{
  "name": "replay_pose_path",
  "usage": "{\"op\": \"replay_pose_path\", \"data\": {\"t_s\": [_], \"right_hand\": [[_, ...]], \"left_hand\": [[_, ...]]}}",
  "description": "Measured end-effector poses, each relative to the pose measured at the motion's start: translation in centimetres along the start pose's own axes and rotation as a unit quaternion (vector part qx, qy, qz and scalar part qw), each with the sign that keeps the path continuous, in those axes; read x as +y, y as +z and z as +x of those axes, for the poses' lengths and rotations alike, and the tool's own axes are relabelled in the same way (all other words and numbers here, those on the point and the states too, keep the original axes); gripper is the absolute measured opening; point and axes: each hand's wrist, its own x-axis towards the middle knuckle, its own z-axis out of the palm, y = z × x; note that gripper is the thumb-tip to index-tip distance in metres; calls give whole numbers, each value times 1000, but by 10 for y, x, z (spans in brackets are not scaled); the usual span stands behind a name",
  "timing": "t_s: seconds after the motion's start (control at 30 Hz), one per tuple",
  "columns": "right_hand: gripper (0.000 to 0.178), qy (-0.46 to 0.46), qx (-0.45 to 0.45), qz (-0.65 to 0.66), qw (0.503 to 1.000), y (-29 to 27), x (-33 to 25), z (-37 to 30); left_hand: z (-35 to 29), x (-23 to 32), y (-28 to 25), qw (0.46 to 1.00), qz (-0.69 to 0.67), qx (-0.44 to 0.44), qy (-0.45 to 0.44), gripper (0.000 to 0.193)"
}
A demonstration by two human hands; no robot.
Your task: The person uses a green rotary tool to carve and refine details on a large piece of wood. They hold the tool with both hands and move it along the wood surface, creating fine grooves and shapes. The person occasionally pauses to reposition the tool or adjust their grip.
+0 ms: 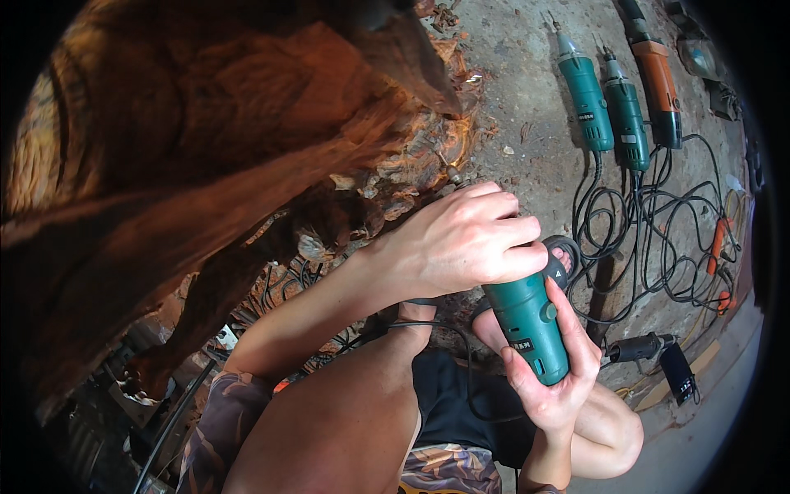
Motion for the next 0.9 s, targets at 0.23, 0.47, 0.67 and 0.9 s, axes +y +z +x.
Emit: {"op": "replay_pose_path", "data": {"t_s": [0.23,0.47,0.67,0.9], "right_hand": [[70,11,-14,11,1000,0,1,-3],[72,0,7,-5,1000,2,1,-5],[71,-8,6,-11,1000,3,-1,0],[73,14,12,6,1000,1,1,-7]], "left_hand": [[-3,2,0,1000,-4,9,0,25],[4,-1,3,999,-3,30,14,26],[1,-5,4,1000,-4,28,12,26],[5,-1,8,999,-1,44,19,28]]}}
